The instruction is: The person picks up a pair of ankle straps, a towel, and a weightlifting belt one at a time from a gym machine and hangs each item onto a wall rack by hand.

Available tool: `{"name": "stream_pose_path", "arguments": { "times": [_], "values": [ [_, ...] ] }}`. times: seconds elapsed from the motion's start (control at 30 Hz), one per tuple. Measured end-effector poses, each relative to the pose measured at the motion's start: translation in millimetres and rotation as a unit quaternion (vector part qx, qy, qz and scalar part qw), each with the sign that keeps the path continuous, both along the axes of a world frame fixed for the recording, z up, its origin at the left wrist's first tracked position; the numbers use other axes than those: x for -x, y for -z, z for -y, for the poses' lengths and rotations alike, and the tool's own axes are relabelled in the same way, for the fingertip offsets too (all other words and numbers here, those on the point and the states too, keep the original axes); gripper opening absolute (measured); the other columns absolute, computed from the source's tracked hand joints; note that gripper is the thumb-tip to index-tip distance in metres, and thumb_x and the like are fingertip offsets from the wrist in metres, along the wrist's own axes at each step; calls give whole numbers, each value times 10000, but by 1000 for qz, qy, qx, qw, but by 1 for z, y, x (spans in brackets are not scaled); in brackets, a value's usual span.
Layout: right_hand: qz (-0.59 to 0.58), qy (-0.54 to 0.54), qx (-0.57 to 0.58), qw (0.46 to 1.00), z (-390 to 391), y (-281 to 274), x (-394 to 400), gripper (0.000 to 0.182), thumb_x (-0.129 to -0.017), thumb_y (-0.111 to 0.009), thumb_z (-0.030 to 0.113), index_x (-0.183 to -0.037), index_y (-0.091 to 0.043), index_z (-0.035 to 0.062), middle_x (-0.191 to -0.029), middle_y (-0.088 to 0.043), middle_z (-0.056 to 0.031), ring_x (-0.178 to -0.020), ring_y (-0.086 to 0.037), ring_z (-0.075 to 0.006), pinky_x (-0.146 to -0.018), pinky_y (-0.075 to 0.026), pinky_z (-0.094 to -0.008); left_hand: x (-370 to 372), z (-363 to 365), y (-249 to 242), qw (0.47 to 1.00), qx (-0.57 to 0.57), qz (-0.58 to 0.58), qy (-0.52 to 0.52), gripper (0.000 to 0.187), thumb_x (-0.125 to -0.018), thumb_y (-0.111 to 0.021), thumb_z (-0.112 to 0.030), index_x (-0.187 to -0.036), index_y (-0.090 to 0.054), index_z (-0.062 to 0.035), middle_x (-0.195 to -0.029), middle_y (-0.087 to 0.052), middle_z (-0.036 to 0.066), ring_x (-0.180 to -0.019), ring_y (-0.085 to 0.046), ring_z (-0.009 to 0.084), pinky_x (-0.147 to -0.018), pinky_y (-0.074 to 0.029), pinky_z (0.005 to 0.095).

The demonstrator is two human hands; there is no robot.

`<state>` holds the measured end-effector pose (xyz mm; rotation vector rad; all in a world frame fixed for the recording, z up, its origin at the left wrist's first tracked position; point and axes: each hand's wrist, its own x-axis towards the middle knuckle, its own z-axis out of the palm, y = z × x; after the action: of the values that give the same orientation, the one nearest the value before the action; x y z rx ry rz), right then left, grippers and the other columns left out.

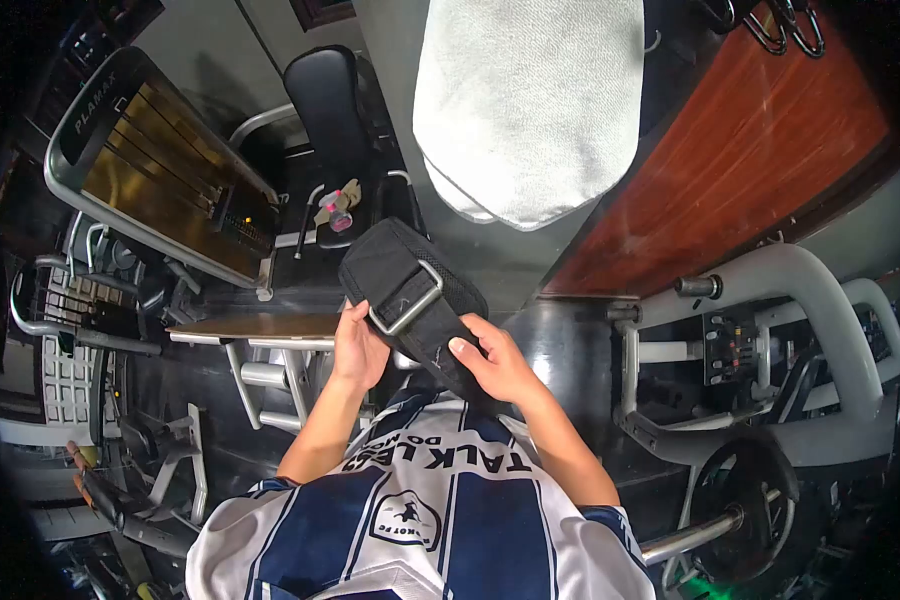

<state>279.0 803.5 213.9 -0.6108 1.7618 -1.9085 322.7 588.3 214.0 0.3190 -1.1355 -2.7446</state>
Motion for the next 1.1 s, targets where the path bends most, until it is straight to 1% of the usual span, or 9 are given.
{"name": "stream_pose_path", "arguments": {
  "times": [0.27, 0.43, 0.5, 0.57, 0.77, 0.87, 0.93, 1.03, 1.1],
  "values": [
    [3, -57, -30, 998, 1, 6, 3, 197, -1005, -569, 151, -1138, -563, 6, -1024, -571, 18, -966, -507, -61, -862, -424, -243, -11, 3, 10, 1000, 21, -6, 15, 530, -943, -493, -178, -1452, -395, -64, -1449, -491, 98, -1356, -452, 244, -1145, -335, 415],
    [20, 111, 137, 984, 35, 6, 4, 210, -969, -585, 66, -1167, -517, 48, -1095, -579, -32, -1045, -533, -117, -953, -403, -279, -15, -7, 12, 999, 41, 5, 3, 534, -930, -485, -88, -1451, -381, -30, -1436, -491, 107, -1349, -452, 229, -1157, -308, 388],
    [-3, 139, 106, 985, 42, 12, 4, 280, -950, -589, 61, -1219, -511, 44, -1094, -578, -44, -1042, -535, -138, -958, -406, -311, -14, -3, 18, 996, 91, 20, -11, 571, -918, -479, -107, -1475, -368, -55, -1444, -485, 127, -1373, -439, 254, -1154, -319, 410],
    [-112, 182, 99, 972, 55, 8, 4, 362, -924, -656, 134, -1245, -532, 19, -1000, -572, -26, -867, -523, -114, -832, -435, -276, -16, -1, 19, 994, 107, 28, -11, 564, -920, -474, -89, -1473, -373, -48, -1431, -496, 116, -1354, -452, 238, -1146, -325, 394],
    [-239, 182, -114, 947, 71, -22, 8, 481, -862, -746, 243, -1286, -600, 69, -1022, -610, -148, -879, -613, -296, -847, -484, -357, -19, 13, 28, 953, 303, 5, 8, 514, -928, -478, -20, -1438, -414, -6, -1353, -534, 67, -1259, -479, 152, -1088, -357, 313],
    [-230, 168, -161, 945, 78, -24, 9, 436, -858, -740, 214, -1234, -608, 40, -1126, -596, -138, -1006, -587, -282, -930, -456, -364, -19, 22, 25, 941, 339, -8, -2, 433, -957, -510, -55, -1381, -447, 9, -1293, -577, 86, -1181, -526, 159, -1033, -405, 311],
    [-382, 221, -199, 875, 88, -29, 13, 323, -857, -738, 205, -1091, -604, 27, -1093, -588, -138, -1030, -565, -291, -958, -427, -384, -17, 36, 28, 919, 392, -45, -4, 408, -956, -523, -73, -1345, -459, 33, -1181, -637, 102, -1065, -575, 160, -959, -459, 319],
    [-388, 162, -123, 899, 111, -55, 33, 278, -867, -727, 239, -1021, -579, 62, -1069, -577, -138, -1048, -532, -311, -949, -377, -433, -18, 54, 21, 900, 426, -60, 65, 390, -957, -530, -92, -1318, -465, 43, -1119, -665, 114, -1024, -588, 157, -929, -481, 341],
    [-315, 142, -107, 932, 133, -82, 51, 257, -892, -698, 221, -988, -533, 49, -926, -607, -136, -886, -580, -321, -836, -436, -410, -17, 58, 24, 855, 497, -89, 121, 382, -931, -560, -128, -1268, -485, 34, -990, -684, 218, -895, -686, 296, -807, -518, 388]
  ]
}}
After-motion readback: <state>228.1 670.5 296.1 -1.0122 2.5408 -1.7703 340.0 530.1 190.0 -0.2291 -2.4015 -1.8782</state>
